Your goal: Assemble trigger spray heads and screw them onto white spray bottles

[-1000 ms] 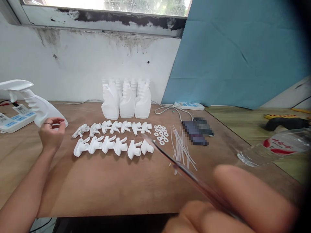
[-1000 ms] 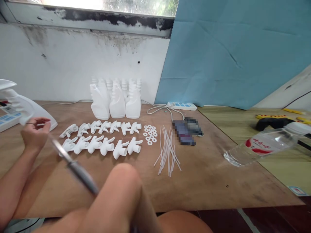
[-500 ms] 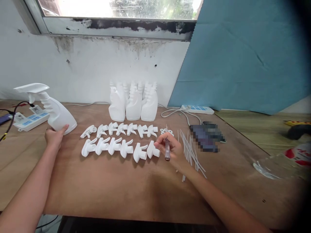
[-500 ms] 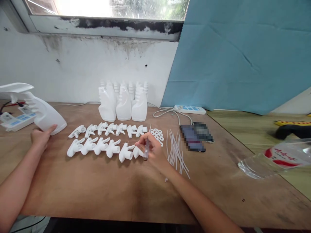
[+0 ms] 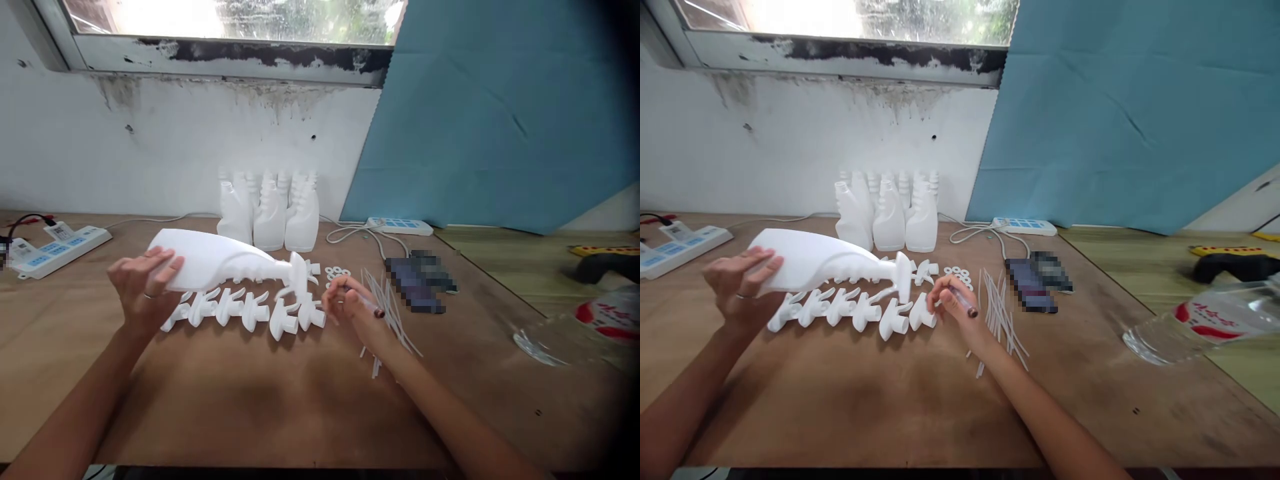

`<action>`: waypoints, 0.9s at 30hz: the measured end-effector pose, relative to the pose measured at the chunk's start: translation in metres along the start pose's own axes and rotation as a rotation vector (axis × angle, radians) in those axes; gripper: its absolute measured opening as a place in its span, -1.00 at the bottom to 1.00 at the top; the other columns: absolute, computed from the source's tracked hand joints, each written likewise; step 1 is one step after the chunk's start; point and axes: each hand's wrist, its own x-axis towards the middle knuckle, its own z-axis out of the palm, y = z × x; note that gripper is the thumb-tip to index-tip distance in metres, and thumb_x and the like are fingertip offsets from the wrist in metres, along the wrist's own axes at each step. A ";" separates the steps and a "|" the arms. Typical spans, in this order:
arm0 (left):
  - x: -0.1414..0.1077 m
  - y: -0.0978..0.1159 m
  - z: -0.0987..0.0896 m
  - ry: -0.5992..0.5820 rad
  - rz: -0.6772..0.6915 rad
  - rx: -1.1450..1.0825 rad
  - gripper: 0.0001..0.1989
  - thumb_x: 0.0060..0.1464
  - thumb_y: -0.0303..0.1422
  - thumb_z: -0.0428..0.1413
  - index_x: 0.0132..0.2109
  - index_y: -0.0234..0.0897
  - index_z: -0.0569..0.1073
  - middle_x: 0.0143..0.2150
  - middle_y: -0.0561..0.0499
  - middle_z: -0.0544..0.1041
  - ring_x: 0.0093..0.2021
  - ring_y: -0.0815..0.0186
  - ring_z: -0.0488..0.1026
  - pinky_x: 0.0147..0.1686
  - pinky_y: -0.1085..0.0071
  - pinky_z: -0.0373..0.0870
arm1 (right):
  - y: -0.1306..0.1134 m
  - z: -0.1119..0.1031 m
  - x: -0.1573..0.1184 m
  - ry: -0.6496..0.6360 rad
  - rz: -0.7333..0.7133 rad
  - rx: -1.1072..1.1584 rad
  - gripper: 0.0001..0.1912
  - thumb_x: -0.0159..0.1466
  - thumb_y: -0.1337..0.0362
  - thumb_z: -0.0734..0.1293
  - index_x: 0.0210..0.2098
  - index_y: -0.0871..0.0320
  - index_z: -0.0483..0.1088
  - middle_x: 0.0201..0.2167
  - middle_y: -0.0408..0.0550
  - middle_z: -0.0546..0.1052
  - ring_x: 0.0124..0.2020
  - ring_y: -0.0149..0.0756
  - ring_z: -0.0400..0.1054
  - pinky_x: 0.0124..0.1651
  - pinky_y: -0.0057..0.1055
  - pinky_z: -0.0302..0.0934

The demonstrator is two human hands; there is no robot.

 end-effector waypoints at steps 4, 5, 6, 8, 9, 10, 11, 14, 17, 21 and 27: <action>-0.019 0.007 0.011 0.018 0.212 0.109 -0.85 -0.04 -0.30 0.18 -0.25 0.03 0.55 -0.12 -0.01 0.56 0.06 -0.05 0.44 0.15 -0.10 0.01 | 0.000 0.010 -0.001 -0.020 0.168 0.035 -0.52 0.16 -0.09 0.38 -0.10 0.10 0.32 -0.33 -0.05 0.51 -0.33 -0.23 0.45 -0.40 -0.36 0.36; -0.022 0.008 0.013 0.022 0.247 0.110 -0.85 -0.03 -0.29 0.17 -0.26 0.05 0.55 -0.14 -0.01 0.57 0.03 -0.05 0.45 0.13 -0.12 0.02 | 0.000 0.012 -0.001 -0.021 0.204 0.045 -0.54 0.16 -0.07 0.39 -0.10 0.11 0.34 -0.33 -0.04 0.53 -0.37 -0.25 0.46 -0.38 -0.35 0.37; -0.025 0.009 0.014 0.024 0.279 0.105 -0.86 -0.03 -0.28 0.17 -0.27 0.06 0.55 -0.15 -0.01 0.58 0.01 -0.06 0.47 0.11 -0.13 0.03 | 0.000 0.013 -0.002 -0.036 0.242 0.062 -0.56 0.17 -0.05 0.39 -0.12 0.12 0.36 -0.34 -0.04 0.54 -0.40 -0.25 0.47 -0.37 -0.34 0.38; -0.026 0.013 0.015 0.013 0.322 0.080 -0.87 -0.03 -0.26 0.17 -0.28 0.09 0.55 -0.17 0.00 0.59 -0.05 -0.07 0.50 0.09 -0.15 0.05 | -0.002 0.015 -0.004 -0.079 0.302 0.099 -0.62 0.19 -0.01 0.38 -0.19 0.16 0.40 -0.38 -0.02 0.57 -0.42 -0.22 0.49 -0.37 -0.30 0.38; -0.025 0.016 0.015 -0.006 0.320 0.067 -0.87 -0.04 -0.24 0.17 -0.28 0.10 0.55 -0.18 0.00 0.60 -0.07 -0.07 0.51 0.08 -0.16 0.06 | -0.003 0.015 -0.005 -0.089 0.315 0.102 -0.66 0.20 0.02 0.39 -0.23 0.18 0.42 -0.40 -0.01 0.57 -0.42 -0.19 0.50 -0.36 -0.29 0.38; -0.024 0.019 0.013 -0.036 0.300 0.058 -0.87 -0.07 -0.21 0.18 -0.29 0.10 0.55 -0.19 0.00 0.60 -0.08 -0.07 0.51 0.08 -0.16 0.08 | -0.005 0.015 -0.006 -0.084 0.309 0.090 -0.69 0.20 0.05 0.39 -0.28 0.19 0.43 -0.42 0.00 0.58 -0.40 -0.18 0.51 -0.36 -0.29 0.38; -0.021 0.024 0.011 -0.074 0.265 0.053 -0.86 -0.10 -0.18 0.19 -0.29 0.10 0.55 -0.20 0.00 0.61 -0.09 -0.06 0.52 0.08 -0.14 0.11 | -0.007 0.015 -0.007 -0.070 0.285 0.064 -0.70 0.20 0.06 0.39 -0.32 0.20 0.43 -0.43 0.01 0.58 -0.39 -0.17 0.51 -0.35 -0.30 0.38; -0.011 0.039 -0.002 -0.150 0.189 0.040 -0.79 -0.19 -0.08 0.20 -0.31 0.11 0.56 -0.21 0.01 0.62 -0.12 -0.06 0.52 0.05 -0.10 0.23 | -0.012 0.012 -0.007 -0.027 0.145 -0.099 -0.73 0.21 0.07 0.38 -0.35 0.18 0.44 -0.47 -0.02 0.58 -0.43 -0.20 0.50 -0.39 -0.33 0.35; -0.004 0.053 -0.016 -0.201 0.229 -0.062 -0.74 -0.25 -0.04 0.23 -0.30 0.15 0.55 -0.28 0.10 0.62 -0.18 -0.06 0.53 -0.05 -0.08 0.35 | -0.017 0.005 -0.004 -0.002 -0.138 -0.432 -0.78 0.15 0.15 0.44 -0.27 0.11 0.45 -0.40 -0.06 0.60 -0.41 -0.21 0.50 -0.40 -0.33 0.38; 0.004 0.049 -0.029 -0.365 0.107 -0.238 -0.69 -0.39 -0.09 0.32 -0.36 0.07 0.56 -0.42 0.10 0.57 -0.39 0.01 0.50 -0.39 0.09 0.47 | -0.027 -0.012 0.000 -0.204 -0.696 -0.768 -0.70 0.24 0.38 0.35 -0.04 0.03 0.41 -0.08 -0.04 0.58 -0.05 -0.15 0.48 0.03 -0.06 0.35; 0.052 -0.020 -0.032 -0.112 -0.566 -0.498 -0.53 -0.27 0.02 0.20 -0.27 -0.22 0.49 -0.46 0.02 0.50 -0.50 0.19 0.42 -0.58 0.29 0.38 | -0.026 -0.064 0.001 0.311 -0.977 -0.988 -0.57 0.11 0.39 0.46 -0.07 -0.06 0.36 -0.11 -0.10 0.58 -0.07 -0.08 0.49 0.01 0.04 0.32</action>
